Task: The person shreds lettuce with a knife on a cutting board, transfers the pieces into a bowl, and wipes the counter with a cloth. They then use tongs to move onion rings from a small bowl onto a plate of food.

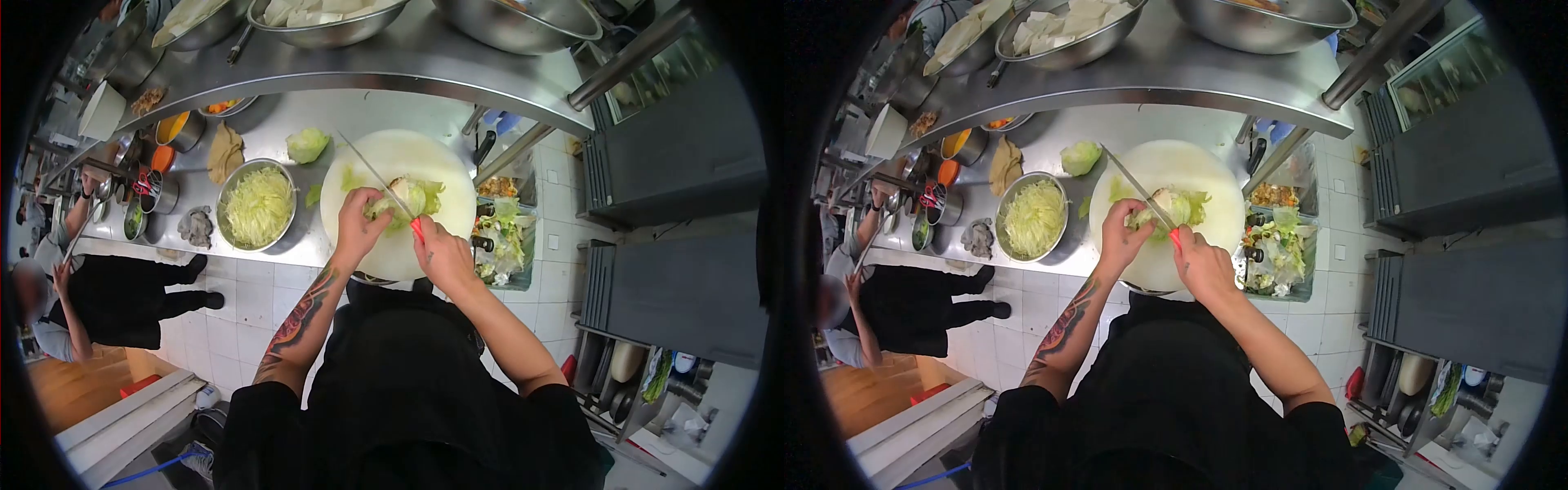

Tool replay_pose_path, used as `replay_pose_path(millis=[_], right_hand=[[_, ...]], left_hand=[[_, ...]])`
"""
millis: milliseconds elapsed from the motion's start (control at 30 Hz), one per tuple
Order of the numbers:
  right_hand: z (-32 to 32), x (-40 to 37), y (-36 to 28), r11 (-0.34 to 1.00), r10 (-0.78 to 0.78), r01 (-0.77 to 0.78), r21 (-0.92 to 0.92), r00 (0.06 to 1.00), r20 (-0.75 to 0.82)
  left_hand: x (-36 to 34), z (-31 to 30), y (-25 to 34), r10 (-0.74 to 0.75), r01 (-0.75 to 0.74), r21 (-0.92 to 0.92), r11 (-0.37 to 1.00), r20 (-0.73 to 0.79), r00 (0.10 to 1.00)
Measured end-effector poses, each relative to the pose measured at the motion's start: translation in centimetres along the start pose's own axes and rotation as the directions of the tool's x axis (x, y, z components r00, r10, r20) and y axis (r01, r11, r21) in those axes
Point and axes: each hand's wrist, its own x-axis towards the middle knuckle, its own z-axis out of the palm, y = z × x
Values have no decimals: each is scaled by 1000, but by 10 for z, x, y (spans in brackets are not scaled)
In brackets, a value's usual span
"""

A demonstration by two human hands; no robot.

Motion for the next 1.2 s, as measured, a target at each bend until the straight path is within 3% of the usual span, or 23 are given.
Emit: replay_pose_path(millis=[267,433,567,733,867,1000,1067,1133,1200], right_hand=[[-12,-28,5,996,66,-63,-65,997,46],[-6,-17,-6,998,48,-47,34,998,-31],[-3,-8,-2,1000,-1,1,-2,998,-60],[8,-21,10,999,50,-50,-17,999,-4],[13,-76,35,993,115,-116,7,991,61],[-30,-88,19,959,189,-206,194,977,103],[-31,-66,21,853,270,-282,439,959,92],[-31,-35,24,820,308,-342,460,940,149],[-22,-10,28,754,318,-374,539,927,197]], left_hand=[[-1,0,7,67,-67,-10,998,-19,998],[2,-1,0,38,-38,-14,999,2,999],[2,1,-1,58,-58,-8,998,-12,998],[0,2,-7,9,-9,-31,999,-20,1000],[2,0,-18,-28,28,-45,999,2,1000],[5,-4,-29,-87,94,-96,991,70,994],[13,-8,-28,-190,232,-260,937,179,965],[19,-15,-16,-160,211,-235,949,218,963],[26,-25,0,-24,63,-130,989,282,959]])
